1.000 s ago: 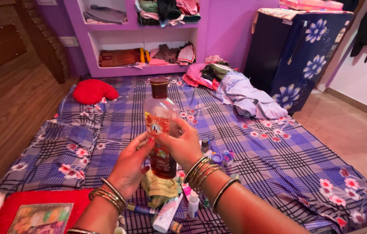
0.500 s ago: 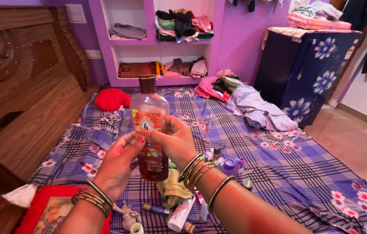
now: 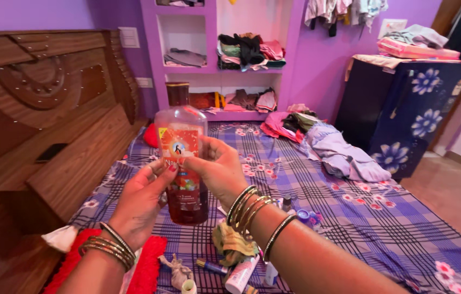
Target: The person wipes a wooden dresser with a cloth, then picks up a bottle of baby powder and a bottle of hair oil from a bed. They wipe each bottle with the cloth and place them on a shelf inside a wooden cabinet.
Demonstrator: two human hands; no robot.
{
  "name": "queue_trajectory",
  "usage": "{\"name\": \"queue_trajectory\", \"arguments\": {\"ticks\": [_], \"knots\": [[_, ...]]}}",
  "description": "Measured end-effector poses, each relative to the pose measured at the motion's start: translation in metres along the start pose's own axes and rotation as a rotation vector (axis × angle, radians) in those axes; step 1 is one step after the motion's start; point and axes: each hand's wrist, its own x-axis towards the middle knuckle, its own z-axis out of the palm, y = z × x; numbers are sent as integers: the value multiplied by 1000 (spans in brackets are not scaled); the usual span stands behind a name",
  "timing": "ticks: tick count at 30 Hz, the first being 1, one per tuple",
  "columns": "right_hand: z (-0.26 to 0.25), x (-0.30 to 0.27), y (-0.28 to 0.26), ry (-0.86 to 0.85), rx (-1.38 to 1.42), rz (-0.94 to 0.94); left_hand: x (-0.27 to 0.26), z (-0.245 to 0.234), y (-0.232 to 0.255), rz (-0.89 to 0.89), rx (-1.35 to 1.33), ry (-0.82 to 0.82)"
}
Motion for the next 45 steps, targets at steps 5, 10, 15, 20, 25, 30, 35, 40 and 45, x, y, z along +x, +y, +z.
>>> {"name": "queue_trajectory", "arguments": {"ticks": [5,10,15,20,25,30,35,40,45], "knots": [[21,10,-14,-96,25,-28,-14,-8,32,20,-14,37],[42,19,-32,-183,23,-81,-28,-10,62,92,-12,92],[56,15,-60,-263,53,-62,-50,-2,92,141,-15,148],[64,15,-86,-351,141,-63,-70,13,115,180,28,247],[63,13,-110,-417,141,-68,-87,30,130,183,-28,287],[67,7,-130,-448,135,-25,-105,44,142,256,95,409],[78,4,-145,-545,179,-51,-127,51,157,285,89,447],[99,-2,-157,-613,158,-60,-151,45,170,369,123,496],[126,-12,-166,-660,132,-23,-182,40,186,405,158,585]]}}
